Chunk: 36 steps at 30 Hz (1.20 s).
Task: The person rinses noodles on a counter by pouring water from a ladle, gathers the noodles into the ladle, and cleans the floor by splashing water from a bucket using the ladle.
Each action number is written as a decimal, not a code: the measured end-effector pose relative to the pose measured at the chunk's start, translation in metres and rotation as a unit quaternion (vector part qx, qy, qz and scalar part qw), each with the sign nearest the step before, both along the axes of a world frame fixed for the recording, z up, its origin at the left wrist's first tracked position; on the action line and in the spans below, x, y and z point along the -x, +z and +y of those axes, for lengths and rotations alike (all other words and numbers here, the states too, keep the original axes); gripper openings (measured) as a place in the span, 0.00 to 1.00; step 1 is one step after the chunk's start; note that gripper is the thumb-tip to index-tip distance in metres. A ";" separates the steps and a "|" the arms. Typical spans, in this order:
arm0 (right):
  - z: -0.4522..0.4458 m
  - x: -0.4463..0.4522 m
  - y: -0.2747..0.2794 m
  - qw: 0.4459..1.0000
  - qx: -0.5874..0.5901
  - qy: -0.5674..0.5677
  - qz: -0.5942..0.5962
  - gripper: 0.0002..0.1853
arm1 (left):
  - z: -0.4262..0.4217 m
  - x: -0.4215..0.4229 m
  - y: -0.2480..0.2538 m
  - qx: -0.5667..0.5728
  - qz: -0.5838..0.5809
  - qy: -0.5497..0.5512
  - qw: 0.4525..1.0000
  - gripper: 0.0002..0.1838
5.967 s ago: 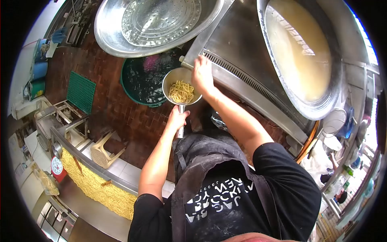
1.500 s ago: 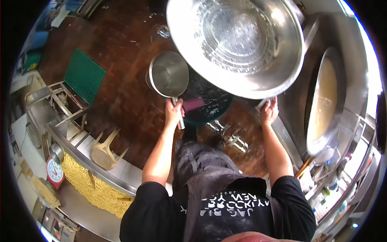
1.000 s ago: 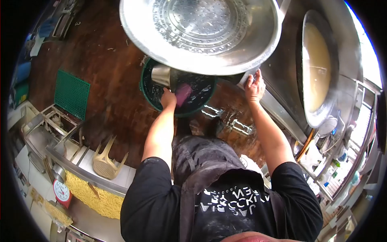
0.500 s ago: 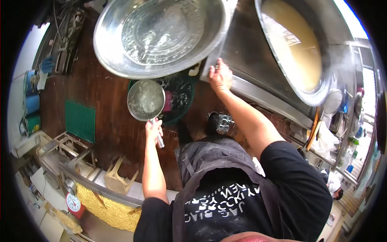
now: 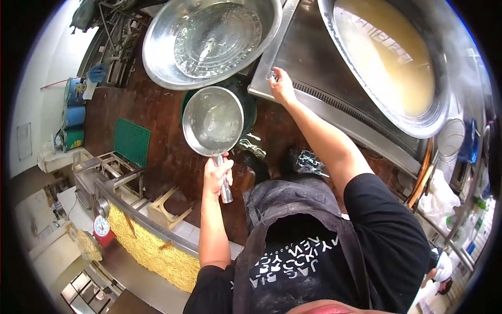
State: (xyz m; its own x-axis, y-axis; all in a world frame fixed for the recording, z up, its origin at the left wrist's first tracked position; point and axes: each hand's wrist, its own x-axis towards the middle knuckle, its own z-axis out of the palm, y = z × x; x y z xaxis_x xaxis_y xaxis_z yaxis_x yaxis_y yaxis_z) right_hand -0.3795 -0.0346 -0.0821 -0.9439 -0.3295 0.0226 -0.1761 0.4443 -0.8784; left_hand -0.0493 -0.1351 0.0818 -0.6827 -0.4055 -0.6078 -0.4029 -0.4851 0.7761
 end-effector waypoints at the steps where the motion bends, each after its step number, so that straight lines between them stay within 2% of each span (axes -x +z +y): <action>1: 0.004 0.003 0.010 0.997 0.050 0.012 -0.053 0.21 | 0.005 0.007 0.003 0.002 0.001 -0.008 1.000 0.18; 2: 0.006 0.008 0.021 0.989 0.100 0.024 -0.105 0.18 | 0.009 0.015 0.006 0.005 0.003 -0.017 1.000 0.17; 3: 0.007 0.008 0.035 0.989 0.129 0.018 -0.066 0.11 | 0.012 0.022 0.007 0.000 0.016 -0.026 1.000 0.17; 6: 0.012 0.000 0.097 0.982 0.183 0.048 -0.011 0.09 | 0.020 0.040 0.003 0.011 0.017 -0.054 0.998 0.17; 8: 0.013 -0.009 0.138 0.968 0.147 0.089 0.184 0.07 | 0.027 0.055 0.004 0.003 0.007 -0.069 0.998 0.18; 9: 0.011 -0.014 0.153 0.955 0.126 0.132 0.233 0.07 | 0.031 0.061 0.002 0.006 0.010 -0.073 0.997 0.18; 10: 0.008 -0.015 0.150 0.935 0.120 0.194 0.272 0.08 | 0.034 0.068 -0.001 0.010 0.015 -0.077 0.997 0.18; 13: 0.000 -0.021 0.139 0.906 -0.057 0.335 0.251 0.14 | 0.042 0.084 -0.011 -0.002 0.016 -0.069 0.997 0.20; 16: 0.011 -0.013 0.138 0.904 0.013 0.296 0.309 0.16 | 0.044 0.098 -0.015 -0.003 0.028 -0.077 0.997 0.21; 17: 0.017 -0.005 0.140 0.912 0.034 0.247 0.326 0.17 | 0.046 0.103 -0.015 0.009 0.024 -0.081 0.996 0.21; 18: 0.025 -0.002 0.144 0.926 0.080 0.168 0.328 0.18 | 0.047 0.107 -0.012 0.020 0.018 -0.086 0.996 0.20; 20: 0.037 0.018 0.122 0.949 0.077 0.026 0.305 0.18 | 0.043 0.117 -0.006 0.063 -0.007 -0.121 0.991 0.18; 22: 0.047 0.037 0.083 0.983 0.124 -0.051 0.129 0.17 | 0.037 0.127 -0.003 0.103 -0.011 -0.137 0.985 0.17; 23: 0.052 0.049 0.063 0.987 0.087 -0.050 0.123 0.14 | 0.032 0.132 -0.003 0.135 -0.020 -0.161 0.978 0.17; 26: 0.057 0.062 0.031 0.993 -0.073 -0.004 0.093 0.12 | 0.023 0.145 0.004 0.161 -0.037 -0.168 0.972 0.18; 30: 0.051 0.069 0.022 0.989 -0.134 0.053 0.016 0.13 | 0.029 0.160 0.014 0.178 -0.046 -0.182 0.966 0.18; 34: 0.048 0.084 0.022 0.977 -0.207 0.056 -0.011 0.13 | 0.038 0.172 0.023 0.190 -0.057 -0.179 0.964 0.18; 36: 0.055 0.088 0.018 0.971 -0.220 0.082 0.033 0.13 | 0.042 0.176 0.030 0.199 -0.074 -0.180 0.960 0.17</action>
